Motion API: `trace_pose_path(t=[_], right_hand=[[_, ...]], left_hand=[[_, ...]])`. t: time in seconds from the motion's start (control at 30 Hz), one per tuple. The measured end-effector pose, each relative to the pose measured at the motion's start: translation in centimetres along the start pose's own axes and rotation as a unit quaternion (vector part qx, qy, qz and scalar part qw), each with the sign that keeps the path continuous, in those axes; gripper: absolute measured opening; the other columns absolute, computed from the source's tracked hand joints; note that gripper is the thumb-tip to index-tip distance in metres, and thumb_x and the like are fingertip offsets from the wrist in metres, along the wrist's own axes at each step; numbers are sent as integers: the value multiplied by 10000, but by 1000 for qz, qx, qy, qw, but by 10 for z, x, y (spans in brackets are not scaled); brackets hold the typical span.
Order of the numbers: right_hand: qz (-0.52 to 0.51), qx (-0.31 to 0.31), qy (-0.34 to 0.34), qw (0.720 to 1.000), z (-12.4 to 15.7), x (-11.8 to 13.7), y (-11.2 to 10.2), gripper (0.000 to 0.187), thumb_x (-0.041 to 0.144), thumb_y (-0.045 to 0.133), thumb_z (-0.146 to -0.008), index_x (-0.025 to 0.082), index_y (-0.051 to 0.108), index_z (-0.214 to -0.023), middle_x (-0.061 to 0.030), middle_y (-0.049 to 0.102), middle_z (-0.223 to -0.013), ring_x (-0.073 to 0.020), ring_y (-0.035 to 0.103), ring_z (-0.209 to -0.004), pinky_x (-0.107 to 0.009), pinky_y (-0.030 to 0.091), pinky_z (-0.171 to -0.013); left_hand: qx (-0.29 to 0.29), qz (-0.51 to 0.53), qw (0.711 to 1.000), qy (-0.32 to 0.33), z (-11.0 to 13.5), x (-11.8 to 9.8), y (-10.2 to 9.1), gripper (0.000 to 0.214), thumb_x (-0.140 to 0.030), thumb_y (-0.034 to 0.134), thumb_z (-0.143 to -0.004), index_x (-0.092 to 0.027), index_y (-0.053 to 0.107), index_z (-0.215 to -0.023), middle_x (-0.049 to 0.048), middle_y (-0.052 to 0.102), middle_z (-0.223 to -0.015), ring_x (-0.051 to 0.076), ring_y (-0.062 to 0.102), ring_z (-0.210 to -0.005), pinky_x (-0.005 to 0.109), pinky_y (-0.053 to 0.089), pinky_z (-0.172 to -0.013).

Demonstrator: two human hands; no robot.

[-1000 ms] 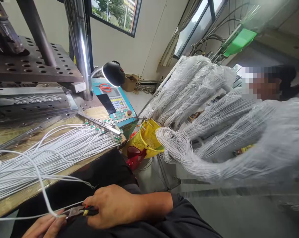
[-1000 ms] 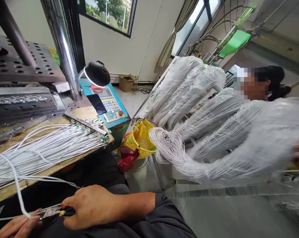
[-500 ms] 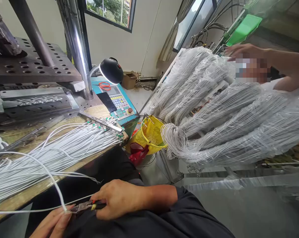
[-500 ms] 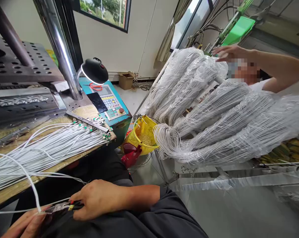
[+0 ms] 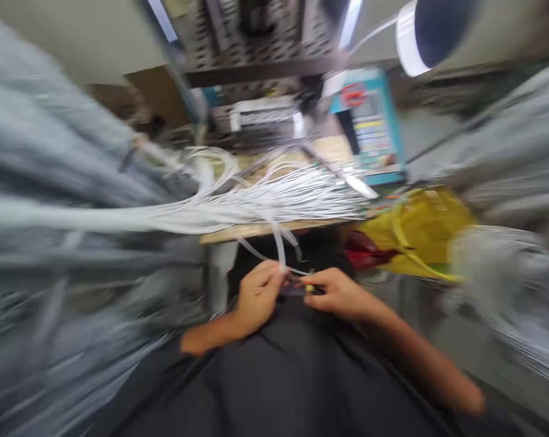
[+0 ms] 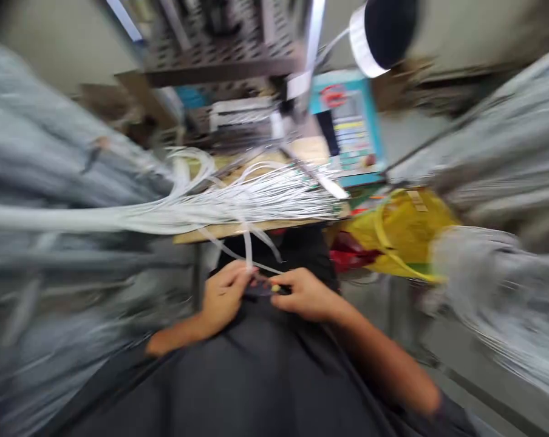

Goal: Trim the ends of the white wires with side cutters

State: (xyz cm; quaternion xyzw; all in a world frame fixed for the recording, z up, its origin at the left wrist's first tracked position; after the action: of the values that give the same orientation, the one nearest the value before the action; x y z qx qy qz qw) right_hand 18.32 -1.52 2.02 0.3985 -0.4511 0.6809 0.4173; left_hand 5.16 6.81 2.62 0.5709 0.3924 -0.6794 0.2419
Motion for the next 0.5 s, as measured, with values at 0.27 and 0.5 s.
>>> trace_pose_path(t=[0.27, 0.5], right_hand=[[-286, 162, 67, 942, -31, -66, 47, 431, 493, 841, -839, 131, 800, -1068, 34, 548, -693, -83, 376, -622, -250, 286, -585], [-434, 236, 39, 868, -37, -65, 64, 382, 422, 865, -808, 143, 789, -1057, 44, 533, -657, -73, 365, -572, -236, 249, -535]], left_hand=[[-8, 116, 992, 44, -4, 13, -9, 431, -439, 624, -1065, -133, 797, -816, 105, 753, -911, 177, 718, -908, 306, 588, -847], [12, 145, 988, 48, -10, 15, -5, 450, -471, 659, -1045, -131, 785, -778, 99, 746, -886, 172, 712, -889, 305, 586, -824]])
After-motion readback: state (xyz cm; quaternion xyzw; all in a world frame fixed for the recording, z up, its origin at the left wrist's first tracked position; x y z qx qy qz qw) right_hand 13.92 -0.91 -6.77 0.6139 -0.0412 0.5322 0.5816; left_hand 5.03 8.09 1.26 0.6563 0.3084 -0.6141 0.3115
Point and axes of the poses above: each hand's wrist, its own z-axis away from the middle knuckle, its own y-axis out of the palm, x = y × z, the point moved 10 cm from there along -z, towards the middle knuckle
